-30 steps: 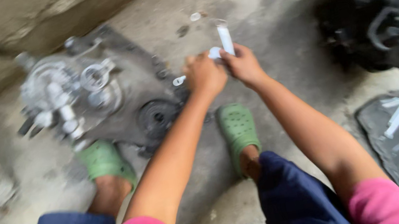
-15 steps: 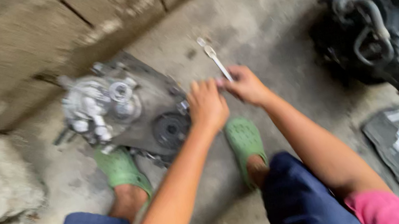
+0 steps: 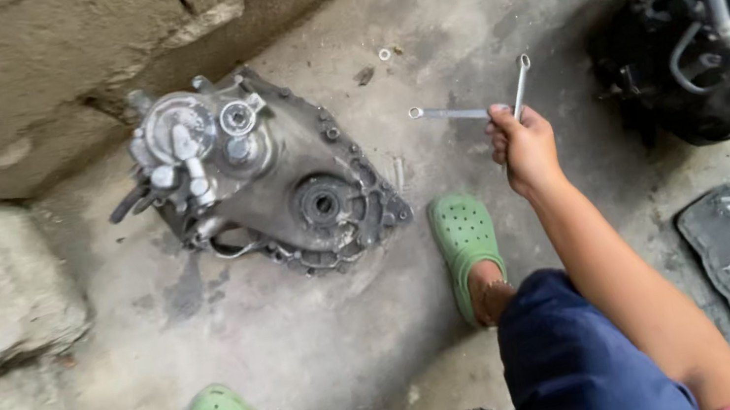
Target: The person uses two wrenches to loosen and remove bolts from a disassembled engine casing placed on the floor. They repeatedly reposition the wrenches and the engine part to access different bolts.
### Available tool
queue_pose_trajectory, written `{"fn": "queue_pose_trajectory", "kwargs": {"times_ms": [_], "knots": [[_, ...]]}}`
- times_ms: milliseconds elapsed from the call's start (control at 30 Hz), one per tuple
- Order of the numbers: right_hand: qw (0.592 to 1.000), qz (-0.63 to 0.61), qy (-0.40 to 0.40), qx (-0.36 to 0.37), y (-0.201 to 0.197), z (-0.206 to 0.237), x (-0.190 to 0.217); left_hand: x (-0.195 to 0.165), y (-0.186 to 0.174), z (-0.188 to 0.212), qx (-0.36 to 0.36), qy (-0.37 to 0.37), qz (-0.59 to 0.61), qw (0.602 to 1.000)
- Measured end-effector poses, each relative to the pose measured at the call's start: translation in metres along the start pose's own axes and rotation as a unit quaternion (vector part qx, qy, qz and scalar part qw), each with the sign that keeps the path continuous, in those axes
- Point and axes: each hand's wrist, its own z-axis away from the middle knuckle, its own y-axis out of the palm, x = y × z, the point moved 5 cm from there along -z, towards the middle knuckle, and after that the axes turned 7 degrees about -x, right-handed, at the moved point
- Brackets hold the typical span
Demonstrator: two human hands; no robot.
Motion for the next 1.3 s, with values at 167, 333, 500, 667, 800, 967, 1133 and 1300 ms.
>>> {"fn": "queue_pose_trajectory", "kwargs": {"times_ms": [167,333,500,667,800,967,1133,1300], "knots": [[0.997,-0.060,0.040,0.036,0.007,-0.005,-0.054,0.025,-0.004,-0.010,-0.023,-0.093,0.049,0.994],[0.997,-0.056,0.046,0.022,0.008,-0.034,-0.055,0.019,-0.041,-0.025,-0.046,-0.132,0.062,0.988],[0.997,-0.054,0.060,0.016,0.020,-0.039,-0.044,0.017,-0.051,-0.017,-0.047,-0.150,0.064,0.985],[0.994,-0.038,0.104,0.023,0.020,-0.030,-0.078,0.032,-0.022,-0.008,-0.055,-0.178,0.087,0.979],[0.993,-0.029,0.109,0.022,0.016,-0.036,-0.087,0.054,-0.028,-0.013,-0.075,-0.203,0.097,0.971],[0.992,-0.050,0.103,0.061,0.021,-0.032,-0.093,0.077,-0.044,-0.016,-0.087,-0.224,0.089,0.967],[0.993,-0.027,0.105,0.038,0.020,-0.027,-0.097,0.086,-0.053,-0.022,-0.098,-0.229,0.079,0.965],[0.992,-0.053,0.105,0.044,0.015,-0.029,-0.089,0.091,-0.068,-0.028,-0.109,-0.234,0.070,0.963]]}}
